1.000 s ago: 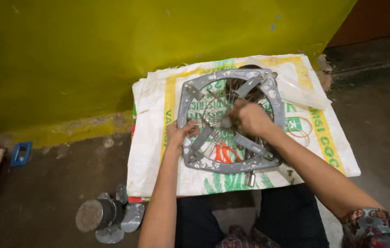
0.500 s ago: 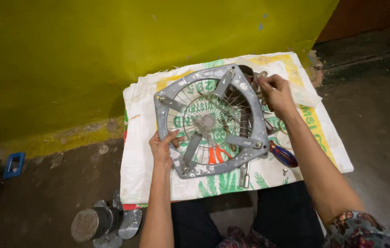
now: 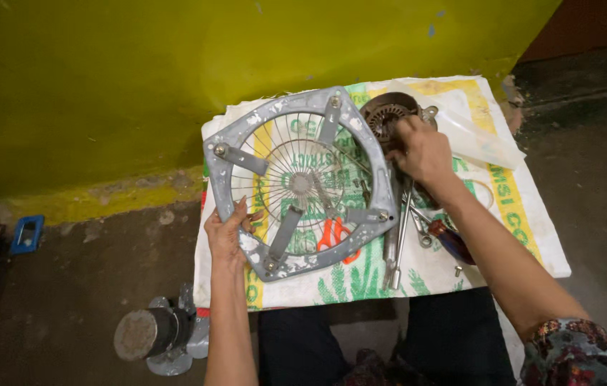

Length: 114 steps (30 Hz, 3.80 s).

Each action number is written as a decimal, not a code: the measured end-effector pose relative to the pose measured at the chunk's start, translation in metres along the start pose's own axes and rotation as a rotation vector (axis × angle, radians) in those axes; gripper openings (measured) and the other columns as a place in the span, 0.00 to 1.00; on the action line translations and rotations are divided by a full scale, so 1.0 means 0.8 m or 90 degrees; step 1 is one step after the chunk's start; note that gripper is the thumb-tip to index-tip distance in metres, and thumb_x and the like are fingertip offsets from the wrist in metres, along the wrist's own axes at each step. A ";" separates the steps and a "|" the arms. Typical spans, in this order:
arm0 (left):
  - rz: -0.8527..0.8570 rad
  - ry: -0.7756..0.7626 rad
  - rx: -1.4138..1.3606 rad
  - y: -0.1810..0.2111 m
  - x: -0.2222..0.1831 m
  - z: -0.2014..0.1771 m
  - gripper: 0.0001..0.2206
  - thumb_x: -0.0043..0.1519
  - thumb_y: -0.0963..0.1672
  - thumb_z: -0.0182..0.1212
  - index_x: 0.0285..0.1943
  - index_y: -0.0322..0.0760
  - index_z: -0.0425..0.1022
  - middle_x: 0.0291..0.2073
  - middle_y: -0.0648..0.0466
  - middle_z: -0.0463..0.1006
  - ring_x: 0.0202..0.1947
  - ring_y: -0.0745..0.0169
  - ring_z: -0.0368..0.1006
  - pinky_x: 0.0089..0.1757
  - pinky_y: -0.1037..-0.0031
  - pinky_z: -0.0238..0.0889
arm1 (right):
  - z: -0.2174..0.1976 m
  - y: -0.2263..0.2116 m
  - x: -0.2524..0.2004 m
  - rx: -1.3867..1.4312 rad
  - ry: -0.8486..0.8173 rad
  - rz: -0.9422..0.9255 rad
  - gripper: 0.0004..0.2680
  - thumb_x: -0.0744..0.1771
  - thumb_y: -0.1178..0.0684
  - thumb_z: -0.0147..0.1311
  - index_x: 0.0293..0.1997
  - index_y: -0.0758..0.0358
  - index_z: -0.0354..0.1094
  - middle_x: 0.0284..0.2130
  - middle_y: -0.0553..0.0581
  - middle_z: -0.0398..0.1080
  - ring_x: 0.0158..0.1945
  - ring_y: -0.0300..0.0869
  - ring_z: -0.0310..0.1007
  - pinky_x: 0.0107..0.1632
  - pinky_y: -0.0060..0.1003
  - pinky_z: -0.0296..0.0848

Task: The person removes a fan motor from its housing using a metal rod and hand pressure, then reinserts the motor into the housing and aligns it within a larger metal frame.

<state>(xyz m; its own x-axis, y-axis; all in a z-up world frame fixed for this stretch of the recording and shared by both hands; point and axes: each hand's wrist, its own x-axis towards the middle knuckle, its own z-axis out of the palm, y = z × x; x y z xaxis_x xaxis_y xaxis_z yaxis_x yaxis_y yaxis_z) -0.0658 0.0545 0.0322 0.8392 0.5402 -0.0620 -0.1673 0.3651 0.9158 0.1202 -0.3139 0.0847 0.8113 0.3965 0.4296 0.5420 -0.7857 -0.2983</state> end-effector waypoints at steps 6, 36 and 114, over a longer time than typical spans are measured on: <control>-0.099 0.055 -0.089 -0.029 -0.008 0.014 0.10 0.58 0.40 0.69 0.44 0.27 0.77 0.15 0.56 0.67 0.15 0.63 0.67 0.33 0.67 0.74 | 0.036 0.027 0.001 0.054 0.039 0.003 0.11 0.60 0.57 0.65 0.40 0.62 0.68 0.45 0.66 0.66 0.42 0.63 0.71 0.43 0.57 0.72; 0.384 0.518 0.463 -0.032 0.015 0.129 0.37 0.58 0.44 0.78 0.65 0.15 0.55 0.58 0.30 0.66 0.55 0.35 0.68 0.55 0.52 0.65 | 0.018 -0.105 -0.105 0.401 0.186 0.086 0.13 0.55 0.64 0.72 0.29 0.66 0.66 0.31 0.59 0.66 0.34 0.50 0.69 0.35 0.44 0.70; 0.288 -0.023 0.556 -0.083 0.024 0.210 0.17 0.67 0.53 0.54 0.49 0.42 0.84 0.37 0.41 0.83 0.39 0.39 0.79 0.41 0.58 0.69 | 0.042 -0.134 -0.039 -0.178 0.019 -0.083 0.05 0.61 0.59 0.53 0.32 0.71 0.73 0.39 0.64 0.67 0.48 0.56 0.68 0.45 0.44 0.73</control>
<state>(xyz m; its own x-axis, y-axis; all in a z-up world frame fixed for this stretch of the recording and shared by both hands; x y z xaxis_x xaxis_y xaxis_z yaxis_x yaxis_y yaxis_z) 0.0485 -0.0864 0.0372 0.8081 0.4616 0.3660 -0.0487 -0.5668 0.8224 0.0440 -0.2261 0.0748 0.7298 0.4914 0.4753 0.5564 -0.8309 0.0049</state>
